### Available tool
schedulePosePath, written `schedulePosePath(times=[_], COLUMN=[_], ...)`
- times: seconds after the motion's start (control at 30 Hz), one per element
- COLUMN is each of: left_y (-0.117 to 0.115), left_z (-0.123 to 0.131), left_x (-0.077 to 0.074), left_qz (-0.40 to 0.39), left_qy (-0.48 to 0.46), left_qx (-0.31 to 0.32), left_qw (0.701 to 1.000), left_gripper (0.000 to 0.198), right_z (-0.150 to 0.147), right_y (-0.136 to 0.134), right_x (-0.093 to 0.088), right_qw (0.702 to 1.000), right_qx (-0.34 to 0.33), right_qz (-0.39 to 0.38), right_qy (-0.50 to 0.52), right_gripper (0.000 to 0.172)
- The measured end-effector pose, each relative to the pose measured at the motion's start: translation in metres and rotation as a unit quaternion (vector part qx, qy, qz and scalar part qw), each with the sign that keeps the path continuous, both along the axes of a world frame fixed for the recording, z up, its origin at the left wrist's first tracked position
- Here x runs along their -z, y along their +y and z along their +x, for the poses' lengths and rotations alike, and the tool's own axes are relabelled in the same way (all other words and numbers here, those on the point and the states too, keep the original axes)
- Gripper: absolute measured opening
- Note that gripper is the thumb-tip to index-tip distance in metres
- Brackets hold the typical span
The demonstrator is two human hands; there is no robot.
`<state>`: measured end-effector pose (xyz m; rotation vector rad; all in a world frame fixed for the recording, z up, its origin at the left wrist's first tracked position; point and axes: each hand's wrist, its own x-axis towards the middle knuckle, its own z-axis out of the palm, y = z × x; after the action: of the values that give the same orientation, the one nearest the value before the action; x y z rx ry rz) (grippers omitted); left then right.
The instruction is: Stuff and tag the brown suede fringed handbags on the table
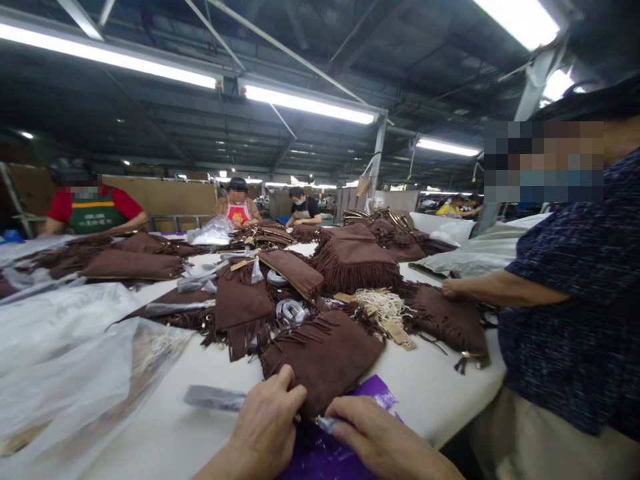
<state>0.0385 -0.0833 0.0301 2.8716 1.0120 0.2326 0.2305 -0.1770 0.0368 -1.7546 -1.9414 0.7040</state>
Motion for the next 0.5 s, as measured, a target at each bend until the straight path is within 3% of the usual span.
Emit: schedulePosePath(times=[0.17, 0.27, 0.4, 0.5], left_y=[0.01, 0.025, 0.05, 0.058], left_z=[-0.005, -0.015, -0.049, -0.076], left_x=[-0.008, -0.012, -0.017, -0.009], left_qz=[0.041, 0.092, 0.123, 0.098], left_qy=[-0.009, 0.022, 0.041, 0.046], left_qx=[0.042, 0.051, -0.007, -0.048], left_qw=[0.998, 0.994, 0.991, 0.993], left_gripper=[0.011, 0.007, 0.01, 0.017], right_z=[-0.009, -0.003, 0.058, 0.118], right_y=[0.013, 0.023, 0.031, 0.032], right_x=[-0.013, -0.011, 0.012, 0.04], right_qw=[0.999, 0.996, 0.988, 0.97], right_qx=[0.007, 0.019, 0.081, 0.159], right_qz=[0.04, 0.078, 0.104, 0.127], right_qy=[-0.008, -0.039, -0.086, -0.13], right_gripper=[0.02, 0.025, 0.029, 0.031])
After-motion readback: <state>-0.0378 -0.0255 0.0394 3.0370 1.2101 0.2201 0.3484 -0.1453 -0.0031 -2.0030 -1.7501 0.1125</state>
